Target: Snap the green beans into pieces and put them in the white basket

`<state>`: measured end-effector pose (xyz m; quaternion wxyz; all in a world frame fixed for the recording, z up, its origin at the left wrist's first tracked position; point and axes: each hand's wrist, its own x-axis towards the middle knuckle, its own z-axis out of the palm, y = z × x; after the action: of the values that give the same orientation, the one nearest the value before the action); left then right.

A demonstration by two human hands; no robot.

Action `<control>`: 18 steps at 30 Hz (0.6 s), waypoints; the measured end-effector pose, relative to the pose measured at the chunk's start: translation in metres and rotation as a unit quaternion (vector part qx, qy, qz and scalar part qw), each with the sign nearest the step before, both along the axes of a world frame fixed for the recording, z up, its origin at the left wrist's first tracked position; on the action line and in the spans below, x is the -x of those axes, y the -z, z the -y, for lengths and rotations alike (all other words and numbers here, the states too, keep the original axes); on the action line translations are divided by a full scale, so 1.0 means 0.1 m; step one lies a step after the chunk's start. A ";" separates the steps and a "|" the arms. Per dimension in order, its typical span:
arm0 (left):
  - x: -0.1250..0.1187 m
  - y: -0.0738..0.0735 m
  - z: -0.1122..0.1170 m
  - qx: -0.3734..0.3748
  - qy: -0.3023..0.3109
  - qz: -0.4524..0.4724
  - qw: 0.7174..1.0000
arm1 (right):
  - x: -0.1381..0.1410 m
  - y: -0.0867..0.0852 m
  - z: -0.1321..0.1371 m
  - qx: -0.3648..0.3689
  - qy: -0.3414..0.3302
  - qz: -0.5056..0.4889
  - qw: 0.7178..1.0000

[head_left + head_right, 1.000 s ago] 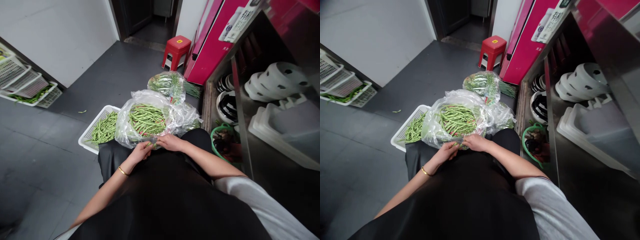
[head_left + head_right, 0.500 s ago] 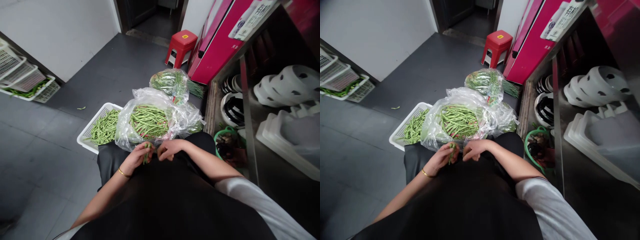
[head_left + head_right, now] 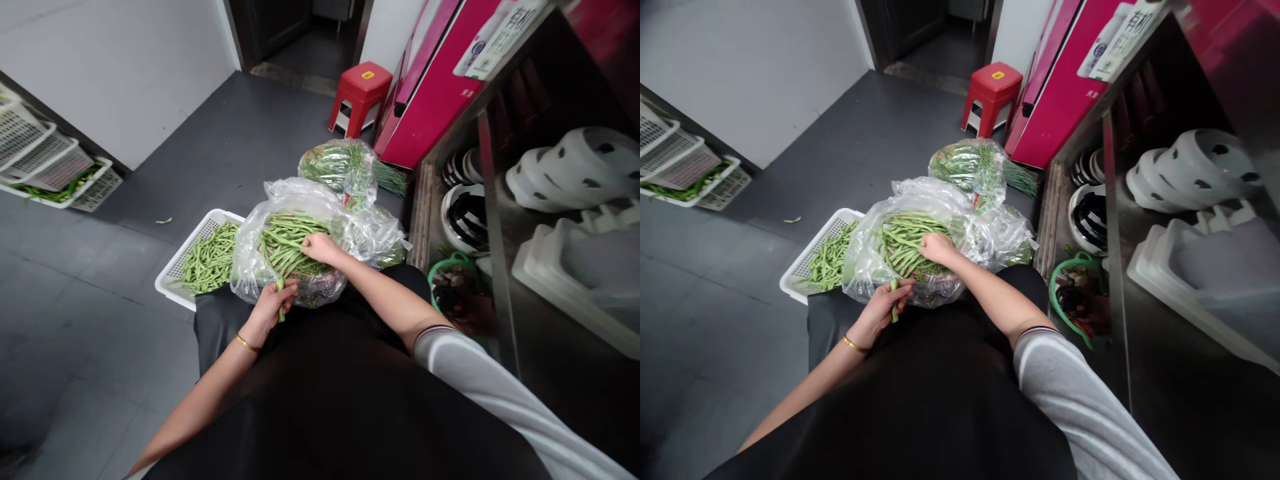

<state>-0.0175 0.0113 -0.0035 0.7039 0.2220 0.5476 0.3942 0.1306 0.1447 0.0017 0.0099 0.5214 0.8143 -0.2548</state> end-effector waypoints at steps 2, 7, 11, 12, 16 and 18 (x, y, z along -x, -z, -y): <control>-0.09 0.02 -0.05 -0.032 0.001 -0.022 0.999 | -0.01 -0.08 0.09 0.079 0.042 -0.114 0.990; -0.29 0.06 -0.16 -0.104 -0.023 -0.062 0.992 | 0.08 -0.21 0.36 0.263 0.116 -0.370 0.883; -0.25 -0.02 -0.15 -0.112 -0.076 -0.037 0.990 | -0.22 -0.35 0.47 0.250 0.145 -0.445 0.847; -0.23 -0.06 -0.14 -0.117 -0.090 -0.029 0.989 | -0.35 -0.37 0.52 0.216 0.141 -0.421 0.870; -0.13 -0.16 -0.11 -0.125 -0.121 0.002 0.985 | -0.79 -0.44 0.83 0.050 0.035 -0.228 0.972; -0.14 -0.18 -0.11 -0.121 -0.123 0.008 0.985 | -0.85 -0.44 1.00 -0.001 -0.008 -0.150 0.989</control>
<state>-0.0038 0.0223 0.0147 0.6220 0.2333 0.5133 0.5433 0.2154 0.0442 0.0459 -0.1107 0.4706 0.8110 -0.3295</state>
